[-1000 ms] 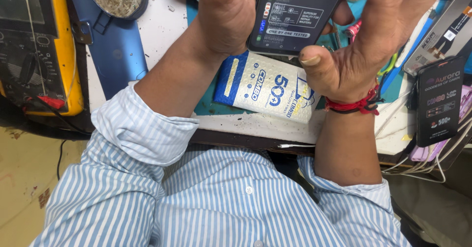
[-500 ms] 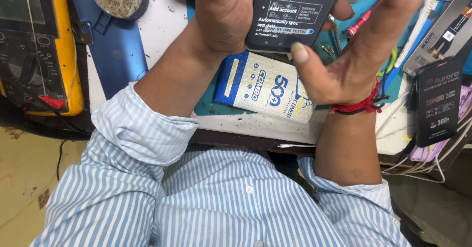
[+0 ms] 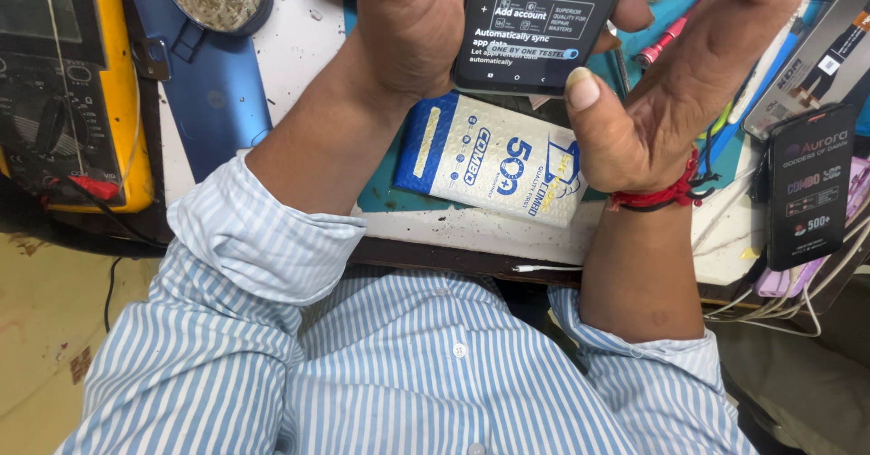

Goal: The person reassembles a smartphone by connecting internal components, applying adhesive, and closing the casing. They then power on the device and navigate through the settings menu to verify functionality.

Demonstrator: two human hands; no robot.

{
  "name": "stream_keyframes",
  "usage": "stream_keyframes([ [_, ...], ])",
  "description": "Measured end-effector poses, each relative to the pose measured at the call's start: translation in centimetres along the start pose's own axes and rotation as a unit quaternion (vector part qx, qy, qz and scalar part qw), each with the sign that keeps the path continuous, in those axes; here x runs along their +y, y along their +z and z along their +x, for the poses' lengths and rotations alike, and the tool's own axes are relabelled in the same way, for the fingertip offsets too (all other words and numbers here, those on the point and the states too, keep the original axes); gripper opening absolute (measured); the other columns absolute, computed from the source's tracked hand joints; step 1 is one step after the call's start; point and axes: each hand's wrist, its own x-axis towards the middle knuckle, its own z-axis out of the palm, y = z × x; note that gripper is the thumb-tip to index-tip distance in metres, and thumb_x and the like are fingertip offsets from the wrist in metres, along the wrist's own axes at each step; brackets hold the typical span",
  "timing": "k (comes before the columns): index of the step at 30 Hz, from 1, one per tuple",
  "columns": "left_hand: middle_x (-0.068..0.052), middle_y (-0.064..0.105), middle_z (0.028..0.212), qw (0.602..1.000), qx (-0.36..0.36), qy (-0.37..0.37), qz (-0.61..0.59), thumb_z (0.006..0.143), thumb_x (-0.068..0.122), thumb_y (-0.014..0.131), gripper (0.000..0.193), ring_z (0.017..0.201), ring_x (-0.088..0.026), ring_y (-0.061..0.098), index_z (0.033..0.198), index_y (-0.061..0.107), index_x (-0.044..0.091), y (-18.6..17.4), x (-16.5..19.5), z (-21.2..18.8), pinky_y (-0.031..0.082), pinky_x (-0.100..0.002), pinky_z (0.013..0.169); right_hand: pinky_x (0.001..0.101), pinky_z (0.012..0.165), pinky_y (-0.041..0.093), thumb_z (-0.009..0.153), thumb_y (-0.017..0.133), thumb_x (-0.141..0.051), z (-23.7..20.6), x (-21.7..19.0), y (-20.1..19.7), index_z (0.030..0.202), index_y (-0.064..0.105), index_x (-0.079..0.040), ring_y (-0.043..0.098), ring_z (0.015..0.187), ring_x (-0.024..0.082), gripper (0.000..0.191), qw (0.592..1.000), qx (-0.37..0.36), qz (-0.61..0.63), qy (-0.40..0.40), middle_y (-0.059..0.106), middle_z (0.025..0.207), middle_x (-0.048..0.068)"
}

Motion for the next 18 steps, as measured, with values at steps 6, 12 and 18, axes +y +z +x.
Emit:
stream_keyframes([
  [6, -0.028, 0.069, 0.123, 1.0, -0.004, 0.006, -0.017, 0.083, 0.092, 0.043, 0.114, 0.108, -0.032, 0.075, 0.139, 0.053, -0.006, 0.0, -0.2, 0.1, 0.068, -0.04, 0.091, 0.0329, 0.128, 0.022, 0.081, 0.08, -0.036, 0.7, -0.9, -0.2, 0.17, 0.019, -0.024, 0.023, 0.153, 0.01, 0.109, 0.999, -0.015, -0.047, -0.013, 0.022, 0.168, -0.003],
  [12, -0.031, 0.067, 0.125, 0.999, 0.019, -0.009, -0.038, 0.087, 0.09, 0.043, 0.111, 0.109, -0.035, 0.073, 0.139, 0.051, -0.008, -0.1, -0.4, -0.6, 0.067, -0.043, 0.093, 0.0446, 0.123, 0.026, 0.078, 0.079, -0.041, 2.1, -2.4, -0.3, 0.156, 0.037, -0.008, 0.026, 0.152, 0.026, 0.094, 0.995, -0.013, -0.103, -0.013, 0.032, 0.157, 0.012],
  [18, -0.029, 0.067, 0.126, 0.987, 0.081, 0.003, -0.139, 0.089, 0.088, 0.043, 0.108, 0.111, -0.033, 0.073, 0.139, 0.052, -0.008, -1.8, -0.3, -2.4, 0.067, -0.042, 0.094, 0.0591, 0.118, 0.032, 0.078, 0.08, -0.038, 3.1, -3.0, -0.3, 0.13, 0.068, 0.001, 0.033, 0.146, 0.047, 0.065, 0.994, -0.031, -0.103, -0.037, 0.024, 0.15, 0.031],
])
